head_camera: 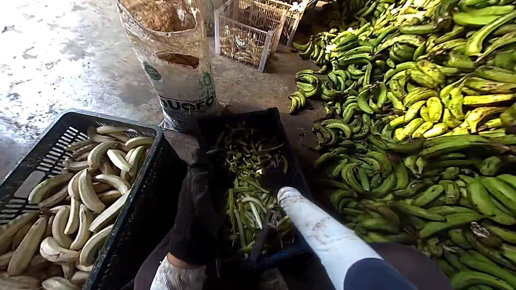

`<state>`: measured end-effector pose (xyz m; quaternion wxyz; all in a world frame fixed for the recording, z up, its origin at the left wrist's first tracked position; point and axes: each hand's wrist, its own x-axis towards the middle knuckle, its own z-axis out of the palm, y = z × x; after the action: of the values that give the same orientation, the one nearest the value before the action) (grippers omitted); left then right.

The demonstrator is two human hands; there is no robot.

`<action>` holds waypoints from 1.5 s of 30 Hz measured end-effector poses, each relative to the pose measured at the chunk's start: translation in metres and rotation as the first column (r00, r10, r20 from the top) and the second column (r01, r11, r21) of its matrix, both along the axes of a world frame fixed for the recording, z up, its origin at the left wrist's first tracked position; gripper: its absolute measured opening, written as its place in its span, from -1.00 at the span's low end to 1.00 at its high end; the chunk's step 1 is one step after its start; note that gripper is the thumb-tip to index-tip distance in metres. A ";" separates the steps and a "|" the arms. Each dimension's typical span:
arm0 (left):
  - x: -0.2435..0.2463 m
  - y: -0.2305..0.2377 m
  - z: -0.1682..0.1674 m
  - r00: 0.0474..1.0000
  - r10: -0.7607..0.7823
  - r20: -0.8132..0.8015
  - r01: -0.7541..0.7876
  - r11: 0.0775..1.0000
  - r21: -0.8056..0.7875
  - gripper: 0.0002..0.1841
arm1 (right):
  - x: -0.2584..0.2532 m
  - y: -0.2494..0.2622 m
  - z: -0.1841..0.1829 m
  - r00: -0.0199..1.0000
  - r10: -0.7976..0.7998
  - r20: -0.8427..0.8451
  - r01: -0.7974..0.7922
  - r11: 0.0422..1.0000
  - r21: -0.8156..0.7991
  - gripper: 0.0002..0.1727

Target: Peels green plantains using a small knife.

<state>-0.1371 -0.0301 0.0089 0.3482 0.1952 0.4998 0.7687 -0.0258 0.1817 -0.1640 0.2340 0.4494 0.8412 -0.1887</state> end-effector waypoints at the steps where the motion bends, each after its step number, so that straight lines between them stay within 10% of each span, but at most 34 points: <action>1: 0.001 0.001 0.001 1.000 -0.003 0.010 0.003 1.000 -0.001 -0.50 | 0.001 -0.008 -0.013 0.999 -0.029 0.033 0.029 1.000 0.002 -0.28; 9: 0.007 0.010 -0.005 0.998 -0.032 -0.062 0.032 0.999 0.000 -0.49 | 0.026 0.012 -0.027 0.891 -0.320 -0.321 0.245 0.936 -0.254 -0.34; 13: 0.012 0.014 -0.008 0.993 -0.086 -0.082 0.082 0.995 -0.052 -0.44 | 0.062 0.016 0.046 0.232 -0.765 -0.601 -0.021 0.614 -0.789 -0.60; 15: 0.018 0.018 -0.009 0.982 -0.153 -0.107 0.141 0.984 -0.110 -0.46 | 0.070 0.013 0.079 0.067 -0.819 -0.570 -0.168 0.554 -0.816 -0.66; 22: 0.064 0.035 -0.008 0.942 -0.312 -0.122 0.284 0.937 -0.202 -0.54 | 0.071 -0.008 0.156 0.167 -0.561 -0.810 0.016 0.824 -0.567 -0.60; 28: 0.088 0.046 -0.005 0.889 -0.403 -0.216 0.401 0.914 -0.054 -0.34 | 0.099 -0.024 0.179 -0.119 -0.758 -0.641 -0.259 0.647 -0.717 -0.67; 36: 0.100 0.054 -0.003 0.860 -0.459 -0.223 0.465 0.885 -0.029 -0.44 | 0.111 -0.022 0.161 -0.061 -0.868 -0.492 -0.516 0.450 -0.729 -0.66; 45: 0.113 0.066 -0.005 0.916 -0.382 -0.122 0.384 0.923 -0.011 -0.58 | 0.116 -0.031 0.182 -0.097 -0.726 -0.681 -0.246 0.681 -0.690 -0.58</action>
<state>-0.0245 0.0363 0.0043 0.4595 0.3378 0.4673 0.6756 0.0903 0.1505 0.0178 -0.3481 0.2203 0.4955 -0.7647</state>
